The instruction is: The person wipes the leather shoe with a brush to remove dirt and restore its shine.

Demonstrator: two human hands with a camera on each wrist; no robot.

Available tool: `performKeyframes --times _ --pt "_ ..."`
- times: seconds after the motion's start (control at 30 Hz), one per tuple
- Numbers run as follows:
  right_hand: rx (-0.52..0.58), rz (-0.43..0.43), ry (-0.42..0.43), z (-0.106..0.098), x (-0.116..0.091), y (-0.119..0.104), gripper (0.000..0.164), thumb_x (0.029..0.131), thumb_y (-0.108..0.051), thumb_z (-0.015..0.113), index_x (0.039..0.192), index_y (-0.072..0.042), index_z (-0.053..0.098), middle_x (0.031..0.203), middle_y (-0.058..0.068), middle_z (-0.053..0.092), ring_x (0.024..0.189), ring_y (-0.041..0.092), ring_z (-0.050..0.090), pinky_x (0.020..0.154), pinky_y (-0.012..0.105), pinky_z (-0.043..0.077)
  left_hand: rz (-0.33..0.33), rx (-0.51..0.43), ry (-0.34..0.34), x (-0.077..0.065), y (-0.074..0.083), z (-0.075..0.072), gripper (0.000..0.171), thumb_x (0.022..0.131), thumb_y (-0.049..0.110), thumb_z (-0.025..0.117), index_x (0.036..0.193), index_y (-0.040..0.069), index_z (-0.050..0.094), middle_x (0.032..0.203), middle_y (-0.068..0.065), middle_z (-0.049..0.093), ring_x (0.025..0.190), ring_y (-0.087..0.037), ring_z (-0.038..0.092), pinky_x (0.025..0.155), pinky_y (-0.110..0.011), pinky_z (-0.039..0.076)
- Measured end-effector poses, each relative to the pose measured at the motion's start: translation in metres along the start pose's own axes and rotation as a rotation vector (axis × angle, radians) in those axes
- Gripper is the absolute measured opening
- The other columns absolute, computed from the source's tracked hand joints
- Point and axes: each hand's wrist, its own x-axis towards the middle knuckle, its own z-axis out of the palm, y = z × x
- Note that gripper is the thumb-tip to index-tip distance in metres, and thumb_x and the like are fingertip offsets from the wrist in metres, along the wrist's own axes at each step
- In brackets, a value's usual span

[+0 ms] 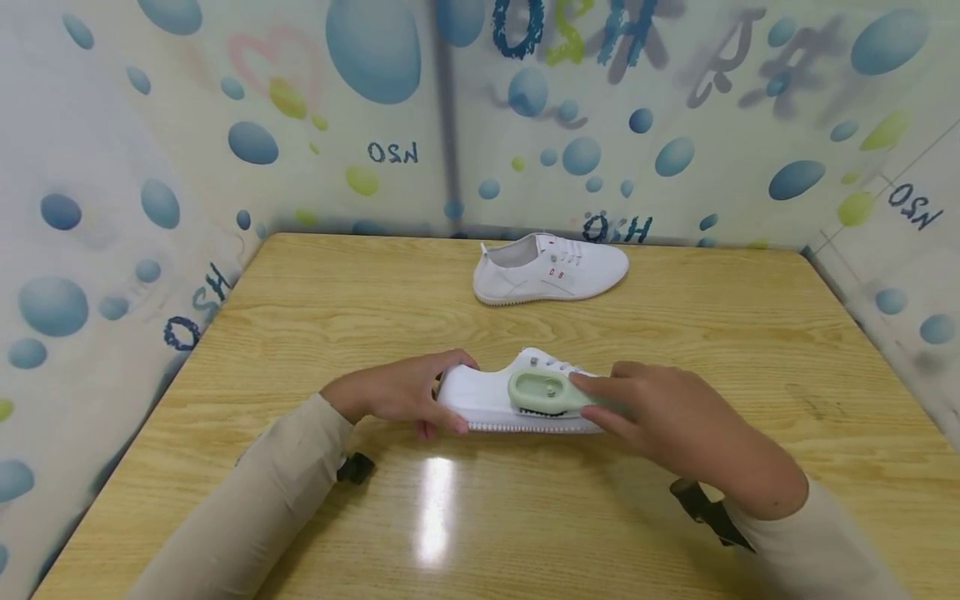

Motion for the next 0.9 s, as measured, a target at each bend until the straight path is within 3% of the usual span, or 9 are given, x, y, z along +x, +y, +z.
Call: performKeyframes --times 0.13,0.3,0.63,0.77,0.9 --pt "0.024 0.026 -0.024 -0.006 -0.003 0.002 0.040 0.096 -0.037 0.066 0.135 -0.028 0.064 0.085 -0.007 0.062 0.058 0.004 0.040 0.052 0.022 0.035 -0.005 0.005 0.003 -0.001 0.001 -0.001 0.075 0.079 0.029 0.087 0.138 0.022 0.042 0.117 -0.017 0.054 0.064 -0.028 0.067 0.059 -0.041 0.059" --pt "0.045 -0.001 -0.010 0.004 0.003 -0.001 0.040 0.096 -0.036 0.067 0.134 -0.024 0.065 0.085 -0.007 0.062 0.061 0.003 0.042 0.055 0.022 0.038 -0.005 0.002 0.001 -0.002 0.001 0.000 0.073 0.079 0.029 0.087 0.137 0.021 0.043 0.115 -0.017 0.055 0.064 -0.027 0.067 0.058 -0.040 0.059" --pt "-0.054 -0.067 0.060 0.023 0.012 -0.016 0.042 0.099 -0.035 0.063 0.139 -0.023 0.061 0.092 0.004 0.065 0.061 0.008 0.047 0.054 0.026 0.042 0.004 0.012 0.002 -0.003 0.002 0.000 0.072 0.080 0.028 0.087 0.137 0.021 0.043 0.113 -0.015 0.056 0.064 -0.027 0.067 0.058 -0.040 0.059" --pt "-0.075 -0.048 0.027 0.019 0.010 -0.015 0.044 0.098 -0.036 0.064 0.139 -0.020 0.061 0.100 0.008 0.068 0.068 0.012 0.058 0.057 0.032 0.050 0.000 0.007 0.005 -0.002 0.002 0.000 0.074 0.079 0.028 0.087 0.138 0.021 0.042 0.113 -0.016 0.056 0.064 -0.027 0.067 0.058 -0.040 0.059" --pt "-0.067 -0.011 -0.023 0.010 0.005 -0.008 0.044 0.098 -0.037 0.063 0.138 -0.020 0.061 0.096 0.004 0.068 0.068 0.010 0.057 0.056 0.031 0.047 -0.004 0.008 0.004 -0.002 0.001 0.000 0.076 0.079 0.028 0.087 0.139 0.020 0.042 0.114 -0.016 0.055 0.063 -0.027 0.067 0.058 -0.040 0.059"
